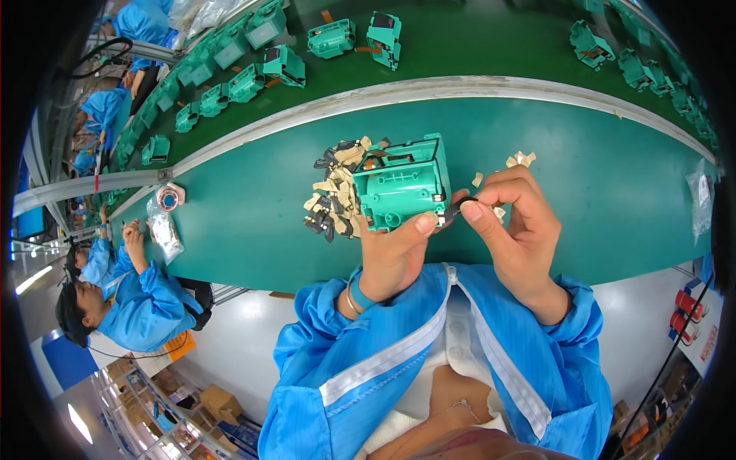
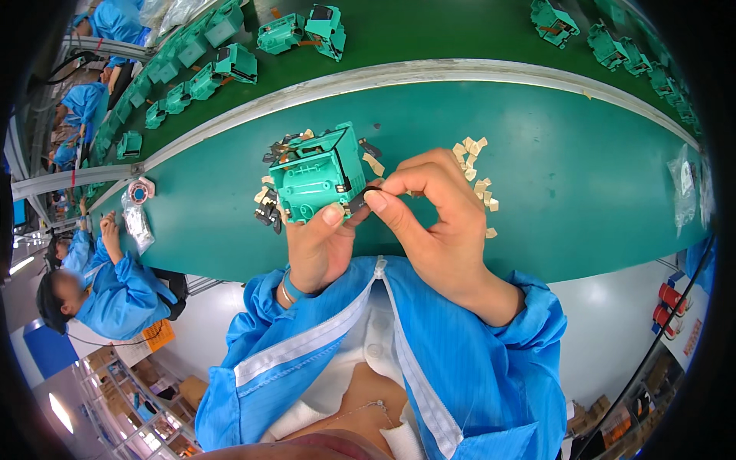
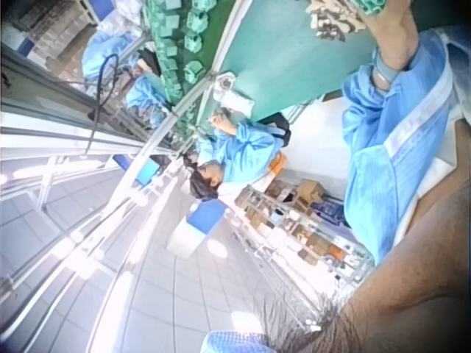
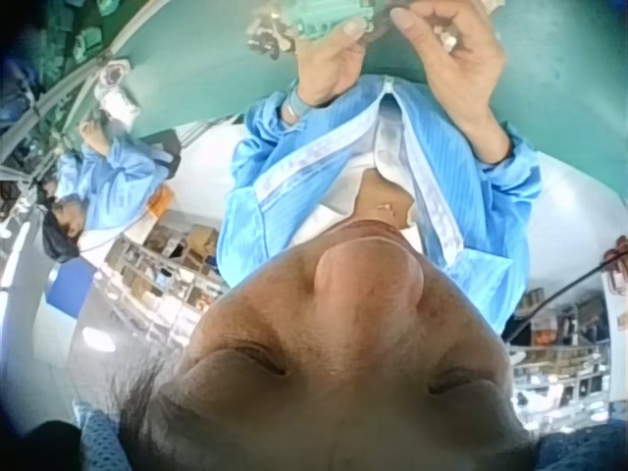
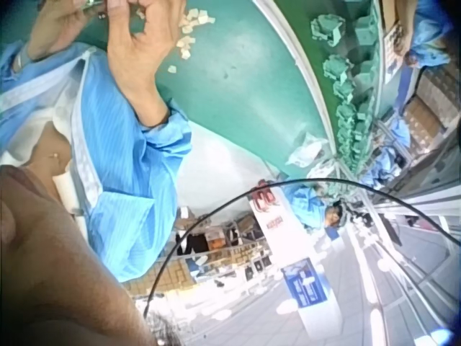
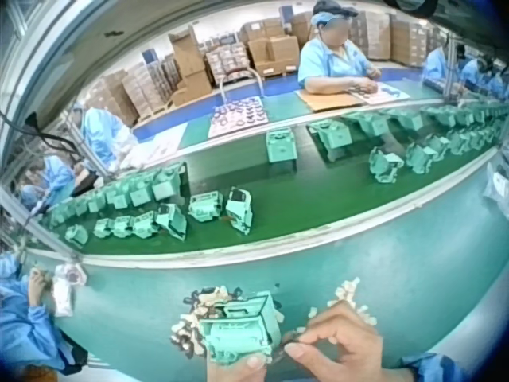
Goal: The person assembles small electronic components by hand, placing black electronic components into green plastic housings.
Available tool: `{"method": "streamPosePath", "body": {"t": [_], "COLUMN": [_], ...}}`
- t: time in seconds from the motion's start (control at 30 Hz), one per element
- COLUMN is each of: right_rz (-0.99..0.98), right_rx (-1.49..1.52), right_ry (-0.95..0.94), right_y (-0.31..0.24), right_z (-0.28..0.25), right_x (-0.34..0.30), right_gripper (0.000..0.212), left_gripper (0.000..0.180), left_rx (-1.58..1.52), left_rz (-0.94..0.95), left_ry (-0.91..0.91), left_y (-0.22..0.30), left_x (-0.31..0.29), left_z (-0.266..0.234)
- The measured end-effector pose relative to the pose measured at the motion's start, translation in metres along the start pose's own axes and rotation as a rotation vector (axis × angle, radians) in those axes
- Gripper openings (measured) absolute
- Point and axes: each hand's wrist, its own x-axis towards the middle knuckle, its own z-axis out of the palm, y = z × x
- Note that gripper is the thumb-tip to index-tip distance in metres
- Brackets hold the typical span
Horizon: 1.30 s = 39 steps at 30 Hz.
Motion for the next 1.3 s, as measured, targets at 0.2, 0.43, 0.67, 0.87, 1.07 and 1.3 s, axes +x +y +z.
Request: {"method": "streamPosePath", "body": {"t": [0.2, 0.43, 0.67, 0.87, 1.07, 1.3], "right_rz": [-0.12, -0.146, -0.131, -0.131, -0.131, -0.119], "right_rx": [-0.102, -0.104, -0.077, -0.08, -0.076, -0.08], "right_ry": [-0.004, 0.022, 0.027, 0.027, 0.022, 0.017], "right_y": [0.008, 0.013, 0.016, 0.02, 0.023, 0.026], "right_z": [-0.004, -0.009, -0.007, -0.006, -0.008, -0.008], "right_x": [-0.002, -0.003, -0.001, 0.001, 0.002, 0.004], "right_gripper": [0.014, 0.015, 0.015, 0.015, 0.014, 0.014], "left_gripper": [0.048, 0.058, 0.049, 0.047, 0.046, 0.049], "left_rx": [-0.247, -0.361, -0.402, -0.402, -0.407, -0.419], "left_rz": [-0.172, -0.215, -0.207, -0.206, -0.199, -0.207], "left_ry": [-0.063, -0.131, -0.159, -0.16, -0.169, -0.154], "left_y": [-0.019, -0.033, -0.037, -0.039, -0.042, -0.045], "left_x": [0.0, 0.005, 0.008, 0.01, 0.012, 0.015], "left_z": [-0.015, -0.02, -0.025, -0.028, -0.029, -0.03]}}
